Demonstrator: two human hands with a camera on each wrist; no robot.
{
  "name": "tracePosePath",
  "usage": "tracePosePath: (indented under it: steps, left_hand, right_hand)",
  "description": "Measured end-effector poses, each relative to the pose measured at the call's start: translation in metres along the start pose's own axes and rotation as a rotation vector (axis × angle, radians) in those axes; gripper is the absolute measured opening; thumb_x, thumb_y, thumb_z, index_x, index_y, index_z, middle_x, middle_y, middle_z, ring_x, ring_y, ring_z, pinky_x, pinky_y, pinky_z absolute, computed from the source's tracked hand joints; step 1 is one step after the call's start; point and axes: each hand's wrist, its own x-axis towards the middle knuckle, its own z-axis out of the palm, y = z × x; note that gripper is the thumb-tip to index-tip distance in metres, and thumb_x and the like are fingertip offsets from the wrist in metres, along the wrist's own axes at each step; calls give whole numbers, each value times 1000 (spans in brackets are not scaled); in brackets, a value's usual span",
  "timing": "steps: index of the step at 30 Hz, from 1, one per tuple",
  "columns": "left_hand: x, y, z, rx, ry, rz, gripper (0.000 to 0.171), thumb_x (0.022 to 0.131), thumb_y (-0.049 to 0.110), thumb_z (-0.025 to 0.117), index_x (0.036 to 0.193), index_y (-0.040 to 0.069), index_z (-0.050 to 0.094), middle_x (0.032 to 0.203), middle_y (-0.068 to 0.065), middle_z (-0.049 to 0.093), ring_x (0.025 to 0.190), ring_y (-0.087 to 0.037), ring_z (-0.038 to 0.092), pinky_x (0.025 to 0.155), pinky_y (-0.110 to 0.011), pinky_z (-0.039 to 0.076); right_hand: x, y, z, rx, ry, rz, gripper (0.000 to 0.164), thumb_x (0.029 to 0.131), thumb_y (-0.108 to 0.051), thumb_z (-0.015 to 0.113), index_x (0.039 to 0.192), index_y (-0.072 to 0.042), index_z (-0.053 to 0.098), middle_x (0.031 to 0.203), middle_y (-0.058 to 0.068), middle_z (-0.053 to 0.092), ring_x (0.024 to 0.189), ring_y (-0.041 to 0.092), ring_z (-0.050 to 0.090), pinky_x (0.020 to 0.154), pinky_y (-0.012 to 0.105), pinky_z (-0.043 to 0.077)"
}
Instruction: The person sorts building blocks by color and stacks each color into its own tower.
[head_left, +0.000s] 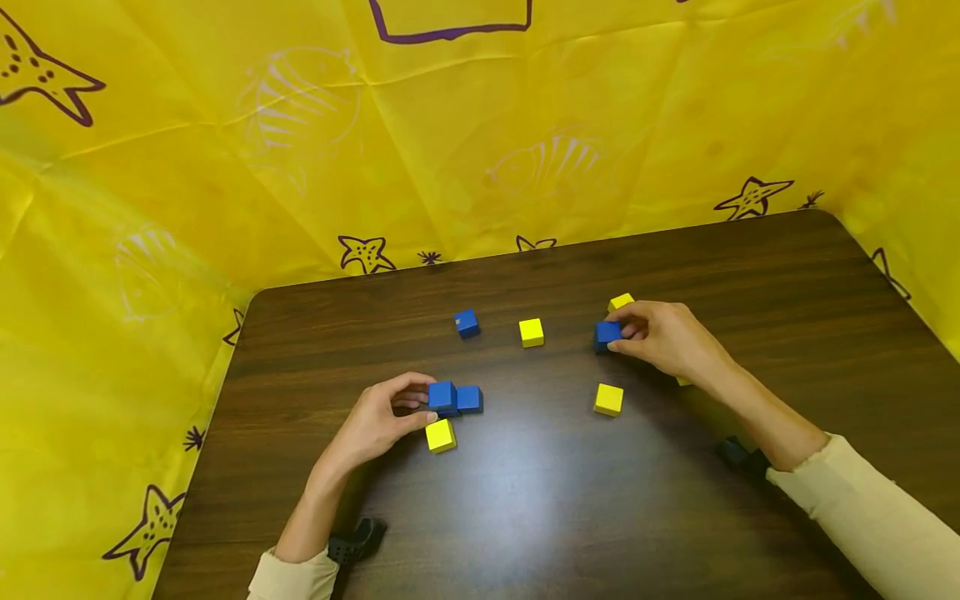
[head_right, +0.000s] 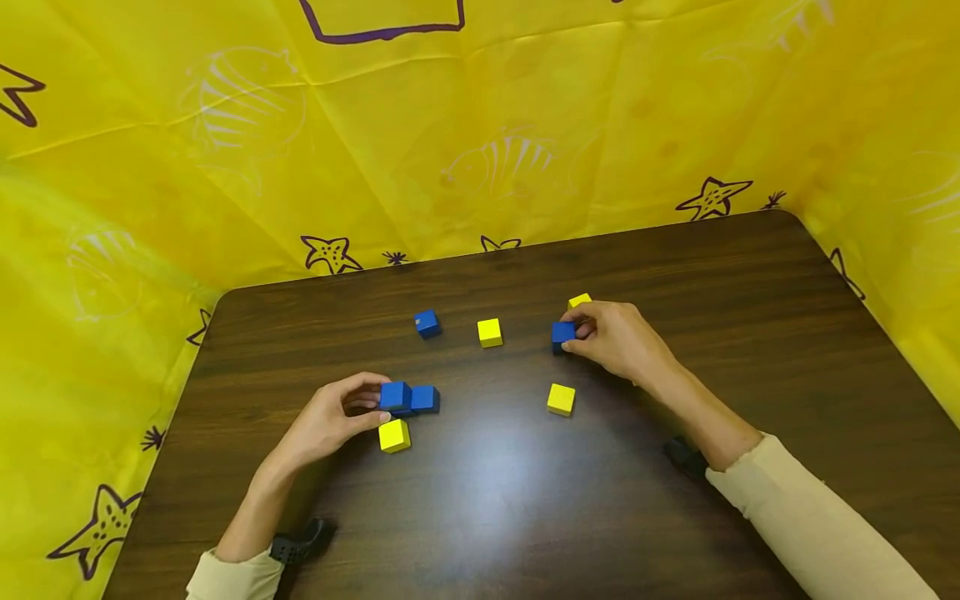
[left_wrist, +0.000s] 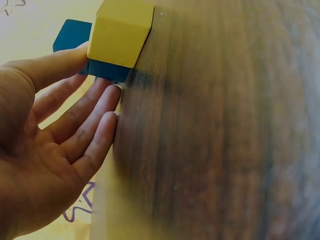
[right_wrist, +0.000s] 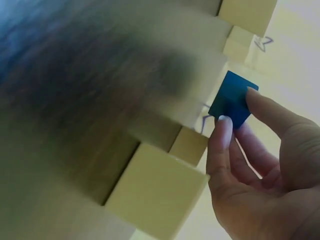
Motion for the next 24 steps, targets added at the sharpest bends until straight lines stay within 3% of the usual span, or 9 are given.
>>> tracePosePath:
  steps: [11, 24]
  left_hand:
    - [1, 3, 0, 24, 10, -8, 37, 86, 9, 79, 121, 11, 66, 108, -6, 70, 98, -20, 67, 89, -37, 55]
    - [1, 4, 1, 47, 16, -20, 37, 86, 10, 78, 121, 10, 66, 108, -7, 70, 96, -20, 67, 87, -37, 55]
  right_hand:
    - [3, -21, 1, 17, -21, -30, 35, 83, -17, 83, 113, -6, 72, 91, 5, 71, 81, 17, 65, 73, 35, 55]
    - [11, -48, 13, 100, -51, -81, 33, 82, -14, 84, 112, -8, 72, 91, 3, 71, 79, 15, 64, 70, 30, 55]
